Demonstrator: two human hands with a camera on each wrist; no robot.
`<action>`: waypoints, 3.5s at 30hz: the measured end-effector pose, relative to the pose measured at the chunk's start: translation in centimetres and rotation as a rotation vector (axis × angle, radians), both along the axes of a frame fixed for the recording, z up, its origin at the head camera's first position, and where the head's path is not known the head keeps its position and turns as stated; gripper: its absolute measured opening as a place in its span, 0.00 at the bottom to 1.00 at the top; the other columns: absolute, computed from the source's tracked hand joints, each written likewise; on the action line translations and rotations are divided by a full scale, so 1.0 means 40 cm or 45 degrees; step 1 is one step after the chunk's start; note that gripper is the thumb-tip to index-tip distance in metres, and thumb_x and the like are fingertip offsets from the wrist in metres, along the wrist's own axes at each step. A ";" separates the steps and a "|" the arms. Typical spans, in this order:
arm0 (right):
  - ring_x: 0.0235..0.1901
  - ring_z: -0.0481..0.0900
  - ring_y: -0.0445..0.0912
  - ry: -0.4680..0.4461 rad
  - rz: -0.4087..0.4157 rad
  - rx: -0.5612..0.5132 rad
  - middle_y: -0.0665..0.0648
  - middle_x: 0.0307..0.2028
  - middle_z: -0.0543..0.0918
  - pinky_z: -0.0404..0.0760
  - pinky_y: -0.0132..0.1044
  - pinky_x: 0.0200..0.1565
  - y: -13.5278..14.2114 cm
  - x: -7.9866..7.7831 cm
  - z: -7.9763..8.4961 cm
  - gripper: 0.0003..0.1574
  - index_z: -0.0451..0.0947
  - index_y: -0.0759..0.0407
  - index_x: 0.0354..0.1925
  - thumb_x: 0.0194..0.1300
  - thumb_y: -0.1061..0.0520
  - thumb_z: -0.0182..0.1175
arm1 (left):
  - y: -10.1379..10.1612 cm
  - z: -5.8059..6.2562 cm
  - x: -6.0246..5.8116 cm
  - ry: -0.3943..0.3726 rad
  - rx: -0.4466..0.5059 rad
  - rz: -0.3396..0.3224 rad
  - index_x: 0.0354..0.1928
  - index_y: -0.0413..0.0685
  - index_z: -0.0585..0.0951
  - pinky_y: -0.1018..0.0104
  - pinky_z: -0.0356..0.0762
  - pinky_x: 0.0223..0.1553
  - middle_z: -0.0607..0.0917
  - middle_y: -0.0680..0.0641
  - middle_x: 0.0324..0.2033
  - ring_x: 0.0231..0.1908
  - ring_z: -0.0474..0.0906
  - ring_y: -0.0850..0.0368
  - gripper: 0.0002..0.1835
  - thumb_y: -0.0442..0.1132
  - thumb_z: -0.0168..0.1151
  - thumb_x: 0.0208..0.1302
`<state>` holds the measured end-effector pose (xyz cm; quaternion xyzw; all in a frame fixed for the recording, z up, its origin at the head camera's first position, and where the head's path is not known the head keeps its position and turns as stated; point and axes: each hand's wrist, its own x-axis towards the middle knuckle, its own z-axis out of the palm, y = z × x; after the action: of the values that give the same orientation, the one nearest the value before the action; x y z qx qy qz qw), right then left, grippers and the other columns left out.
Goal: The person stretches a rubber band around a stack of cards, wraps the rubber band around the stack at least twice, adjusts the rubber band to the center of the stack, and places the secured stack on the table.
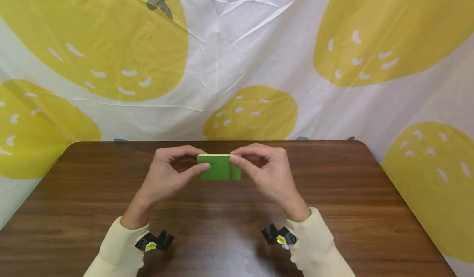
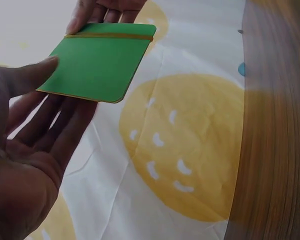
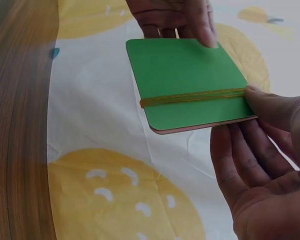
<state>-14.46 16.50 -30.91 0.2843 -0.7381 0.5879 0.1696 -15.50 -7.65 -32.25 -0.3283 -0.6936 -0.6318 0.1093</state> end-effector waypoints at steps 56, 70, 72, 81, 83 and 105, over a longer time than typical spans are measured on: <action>0.33 0.83 0.44 0.067 0.036 -0.062 0.62 0.38 0.88 0.81 0.30 0.34 -0.028 0.019 -0.001 0.11 0.87 0.67 0.42 0.64 0.75 0.64 | 0.039 0.006 0.014 0.252 0.244 0.171 0.33 0.31 0.88 0.69 0.83 0.27 0.89 0.38 0.29 0.27 0.85 0.58 0.04 0.20 0.72 0.55; 0.22 0.73 0.39 0.088 -0.049 -0.023 0.58 0.34 0.89 0.67 0.29 0.19 -0.046 0.022 -0.006 0.09 0.89 0.63 0.39 0.62 0.72 0.68 | 0.054 0.005 0.023 0.293 0.220 0.182 0.32 0.33 0.88 0.70 0.82 0.25 0.90 0.43 0.29 0.24 0.85 0.55 0.06 0.18 0.71 0.54; 0.26 0.77 0.41 0.086 -0.028 -0.007 0.58 0.35 0.89 0.71 0.28 0.22 -0.045 0.022 -0.006 0.10 0.89 0.63 0.40 0.63 0.73 0.66 | 0.054 0.004 0.022 0.296 0.220 0.180 0.32 0.33 0.88 0.71 0.82 0.25 0.90 0.43 0.29 0.25 0.85 0.56 0.06 0.18 0.71 0.54; 0.18 0.67 0.39 0.051 -0.035 0.005 0.55 0.37 0.88 0.65 0.31 0.18 -0.031 0.021 0.004 0.13 0.88 0.61 0.44 0.62 0.71 0.69 | 0.050 0.006 0.021 0.284 0.221 0.174 0.32 0.33 0.89 0.68 0.83 0.26 0.90 0.41 0.29 0.27 0.85 0.57 0.05 0.20 0.72 0.54; 0.17 0.68 0.40 0.021 -0.037 0.002 0.55 0.34 0.88 0.67 0.31 0.18 -0.023 0.019 0.007 0.13 0.88 0.61 0.44 0.61 0.70 0.69 | 0.048 0.007 0.020 0.273 0.221 0.181 0.33 0.33 0.89 0.66 0.83 0.27 0.90 0.40 0.30 0.28 0.85 0.57 0.05 0.21 0.72 0.55; 0.34 0.82 0.46 0.106 0.008 -0.005 0.56 0.36 0.87 0.80 0.30 0.34 -0.028 0.027 0.006 0.09 0.87 0.62 0.38 0.62 0.73 0.67 | 0.053 0.003 0.022 0.264 0.230 0.177 0.32 0.32 0.88 0.69 0.83 0.28 0.89 0.40 0.29 0.28 0.85 0.59 0.04 0.21 0.72 0.56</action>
<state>-13.39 15.37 -30.67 0.3105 -0.7284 0.5774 0.1990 -14.61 -5.53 -32.14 -0.3316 -0.6400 -0.6453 0.2530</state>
